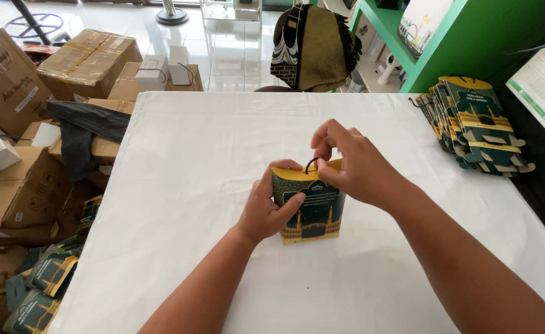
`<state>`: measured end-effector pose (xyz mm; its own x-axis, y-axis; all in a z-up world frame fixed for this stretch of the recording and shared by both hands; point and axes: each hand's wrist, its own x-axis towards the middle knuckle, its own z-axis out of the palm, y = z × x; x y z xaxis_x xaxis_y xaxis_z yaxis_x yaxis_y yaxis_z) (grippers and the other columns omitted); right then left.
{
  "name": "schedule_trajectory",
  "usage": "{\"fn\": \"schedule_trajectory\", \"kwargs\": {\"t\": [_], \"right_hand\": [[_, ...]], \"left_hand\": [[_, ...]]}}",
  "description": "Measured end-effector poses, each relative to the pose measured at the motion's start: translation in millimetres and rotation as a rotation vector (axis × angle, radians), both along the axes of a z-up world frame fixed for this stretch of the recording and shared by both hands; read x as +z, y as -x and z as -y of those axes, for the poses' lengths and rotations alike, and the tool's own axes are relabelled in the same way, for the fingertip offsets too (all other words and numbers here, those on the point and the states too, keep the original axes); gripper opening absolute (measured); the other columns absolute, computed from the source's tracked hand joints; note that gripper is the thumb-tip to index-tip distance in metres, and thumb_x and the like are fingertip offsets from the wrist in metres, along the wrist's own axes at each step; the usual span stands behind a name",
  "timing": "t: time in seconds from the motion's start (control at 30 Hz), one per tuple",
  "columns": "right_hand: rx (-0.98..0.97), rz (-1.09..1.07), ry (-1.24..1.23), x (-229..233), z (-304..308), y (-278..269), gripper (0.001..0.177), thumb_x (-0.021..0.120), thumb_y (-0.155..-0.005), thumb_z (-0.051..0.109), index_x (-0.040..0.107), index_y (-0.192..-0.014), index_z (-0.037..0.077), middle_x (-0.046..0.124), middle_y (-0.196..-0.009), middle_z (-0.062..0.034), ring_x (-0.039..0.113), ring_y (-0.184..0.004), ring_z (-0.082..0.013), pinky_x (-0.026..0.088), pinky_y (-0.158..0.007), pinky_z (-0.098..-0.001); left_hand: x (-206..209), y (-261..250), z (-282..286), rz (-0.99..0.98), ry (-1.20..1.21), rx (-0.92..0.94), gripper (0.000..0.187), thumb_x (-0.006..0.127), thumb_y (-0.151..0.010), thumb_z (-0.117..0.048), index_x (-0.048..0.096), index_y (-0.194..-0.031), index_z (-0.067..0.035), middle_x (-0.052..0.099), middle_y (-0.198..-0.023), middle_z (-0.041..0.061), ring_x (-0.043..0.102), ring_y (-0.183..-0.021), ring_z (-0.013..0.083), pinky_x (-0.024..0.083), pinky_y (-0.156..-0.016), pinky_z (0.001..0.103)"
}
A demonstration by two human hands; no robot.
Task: Folding flat-packed cardboard boxes into their final shape by tucking in flaps
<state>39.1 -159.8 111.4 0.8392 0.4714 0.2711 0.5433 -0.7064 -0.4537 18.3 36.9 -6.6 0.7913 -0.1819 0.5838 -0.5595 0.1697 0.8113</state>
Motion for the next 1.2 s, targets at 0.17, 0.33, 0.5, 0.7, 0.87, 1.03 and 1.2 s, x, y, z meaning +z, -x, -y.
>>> {"fn": "schedule_trajectory", "kwargs": {"t": [0.17, 0.33, 0.5, 0.7, 0.87, 1.03, 1.2], "right_hand": [[0.059, -0.152, -0.122, 14.3, -6.2, -10.5, 0.043, 0.062, -0.081, 0.017, 0.056, -0.124, 0.016, 0.072, -0.078, -0.0019, 0.062, -0.090, -0.0224, 0.046, -0.089, -0.0388], [0.012, 0.064, -0.526, 31.6, 1.6, -22.6, 0.042, 0.058, -0.087, 0.011, 0.051, -0.128, 0.010, 0.068, -0.077, -0.0009, 0.060, -0.087, -0.0130, 0.039, -0.085, -0.0264], [0.007, 0.074, -0.543, 25.5, -1.2, -29.3, 0.038, 0.059, -0.088, 0.007, 0.054, -0.126, 0.004, 0.068, -0.077, -0.0079, 0.061, -0.085, -0.0196, 0.041, -0.088, -0.0321], [-0.036, -0.110, -0.595, -8.0, 1.5, -5.5, 0.079, 0.069, -0.091, 0.021, 0.026, -0.155, 0.001, 0.045, -0.142, -0.0408, 0.049, -0.131, -0.0581, 0.044, -0.105, -0.0639], [-0.030, -0.414, -0.812, -54.7, 2.1, 14.8, 0.084, 0.063, -0.080, 0.004, 0.027, -0.156, 0.003, 0.057, -0.121, -0.0280, 0.065, -0.109, -0.0369, 0.056, -0.091, -0.0480], [-0.095, -0.483, -0.972, -75.7, -2.5, 25.4, 0.079, 0.060, -0.078, -0.006, 0.032, -0.152, 0.001, 0.057, -0.115, -0.0298, 0.067, -0.103, -0.0390, 0.060, -0.081, -0.0456], [-0.056, -0.120, -1.085, -98.8, -2.4, 27.4, 0.051, 0.065, -0.091, 0.006, 0.041, -0.135, -0.001, 0.068, -0.116, -0.0244, 0.069, -0.099, -0.0248, 0.057, -0.086, -0.0353]], "left_hand": [[9.5, 4.9, 3.2, -0.041, 0.044, -0.015, 0.036, 0.067, -0.092, -0.015, 0.057, -0.125, -0.005, 0.073, -0.104, 0.019, 0.074, -0.086, 0.0297, 0.064, -0.072, 0.042], [22.0, 7.8, 4.9, -0.137, 0.094, -0.027, 0.036, 0.064, -0.093, -0.015, 0.058, -0.125, -0.003, 0.073, -0.099, 0.022, 0.074, -0.082, 0.0310, 0.065, -0.070, 0.043], [18.8, 5.1, 4.0, -0.206, 0.093, 0.033, 0.034, 0.064, -0.091, -0.013, 0.060, -0.123, -0.002, 0.074, -0.098, 0.022, 0.074, -0.079, 0.0300, 0.065, -0.065, 0.040], [24.4, 5.8, 0.3, -0.232, 0.241, 0.123, 0.036, 0.056, -0.091, -0.013, 0.059, -0.125, -0.003, 0.072, -0.100, 0.021, 0.069, -0.084, 0.0248, 0.063, -0.067, 0.040], [20.9, 2.6, -1.8, -0.274, 0.293, 0.234, 0.063, 0.055, -0.093, -0.007, 0.028, -0.149, -0.007, 0.064, -0.118, 0.019, 0.066, -0.094, 0.0218, 0.062, -0.078, 0.038], [26.3, 3.7, 2.5, -0.358, 0.301, 0.288, 0.058, 0.064, -0.093, -0.011, 0.027, -0.137, -0.011, 0.061, -0.108, 0.018, 0.070, -0.082, 0.0234, 0.063, -0.065, 0.033], [8.2, -6.6, 13.2, -0.305, 0.323, 0.298, 0.029, 0.064, -0.099, -0.019, 0.039, -0.113, -0.012, 0.062, -0.107, 0.010, 0.073, -0.089, 0.0195, 0.062, -0.070, 0.029]]}}
